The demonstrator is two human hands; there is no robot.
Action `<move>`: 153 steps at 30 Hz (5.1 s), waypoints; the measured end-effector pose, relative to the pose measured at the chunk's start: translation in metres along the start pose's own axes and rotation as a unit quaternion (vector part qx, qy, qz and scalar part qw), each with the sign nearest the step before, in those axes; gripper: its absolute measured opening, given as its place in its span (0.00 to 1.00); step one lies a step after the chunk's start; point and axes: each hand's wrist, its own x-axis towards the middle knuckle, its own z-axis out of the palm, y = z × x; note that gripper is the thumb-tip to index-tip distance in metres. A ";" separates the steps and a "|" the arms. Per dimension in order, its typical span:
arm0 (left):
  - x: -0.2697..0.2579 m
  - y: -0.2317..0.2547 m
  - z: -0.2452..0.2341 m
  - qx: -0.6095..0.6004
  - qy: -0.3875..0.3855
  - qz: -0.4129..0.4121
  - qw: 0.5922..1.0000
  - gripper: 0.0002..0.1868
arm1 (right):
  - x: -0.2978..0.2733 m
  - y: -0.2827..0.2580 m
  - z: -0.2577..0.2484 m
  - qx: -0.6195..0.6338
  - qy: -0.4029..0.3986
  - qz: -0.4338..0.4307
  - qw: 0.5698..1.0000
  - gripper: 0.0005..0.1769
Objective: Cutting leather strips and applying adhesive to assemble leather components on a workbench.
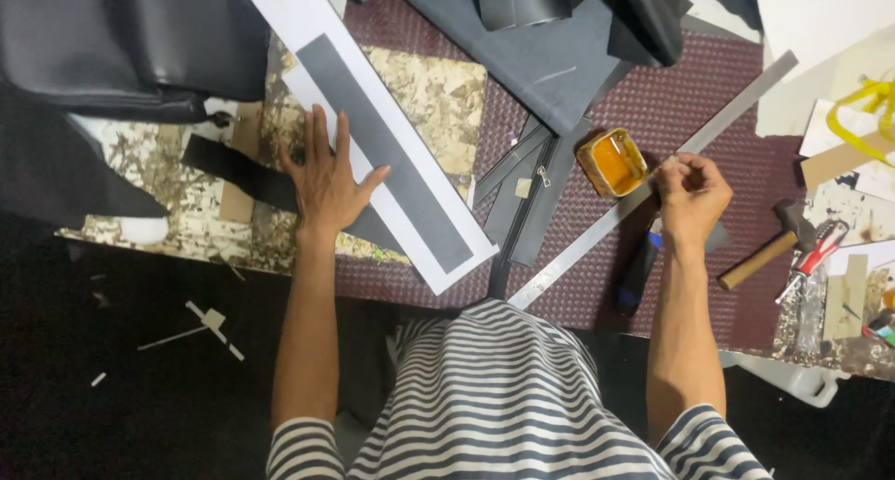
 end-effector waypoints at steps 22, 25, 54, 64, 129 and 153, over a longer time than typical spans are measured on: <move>0.009 -0.003 -0.023 0.040 -0.149 -0.083 0.985 0.54 | -0.141 -0.134 0.086 0.085 -0.438 0.073 0.892 0.06; -0.001 -0.009 -0.024 0.037 -0.137 -0.081 0.987 0.54 | -0.154 -0.128 0.094 0.034 -0.436 0.086 0.895 0.05; -0.005 -0.019 -0.009 -0.009 0.007 0.001 1.000 0.50 | 0.039 -0.005 0.016 -0.254 -0.226 -0.235 0.911 0.06; -0.004 -0.017 -0.014 -0.014 0.003 -0.008 1.000 0.50 | 0.021 -0.036 0.012 -0.268 -0.201 -0.106 0.936 0.12; 0.040 -0.041 0.004 -0.025 0.044 -0.045 0.998 0.36 | 0.058 -0.281 0.396 0.021 -0.535 -0.422 0.731 0.06; 0.040 -0.042 0.009 -0.021 0.064 -0.053 0.996 0.36 | 0.064 -0.263 0.419 -0.060 -0.491 -0.493 0.716 0.03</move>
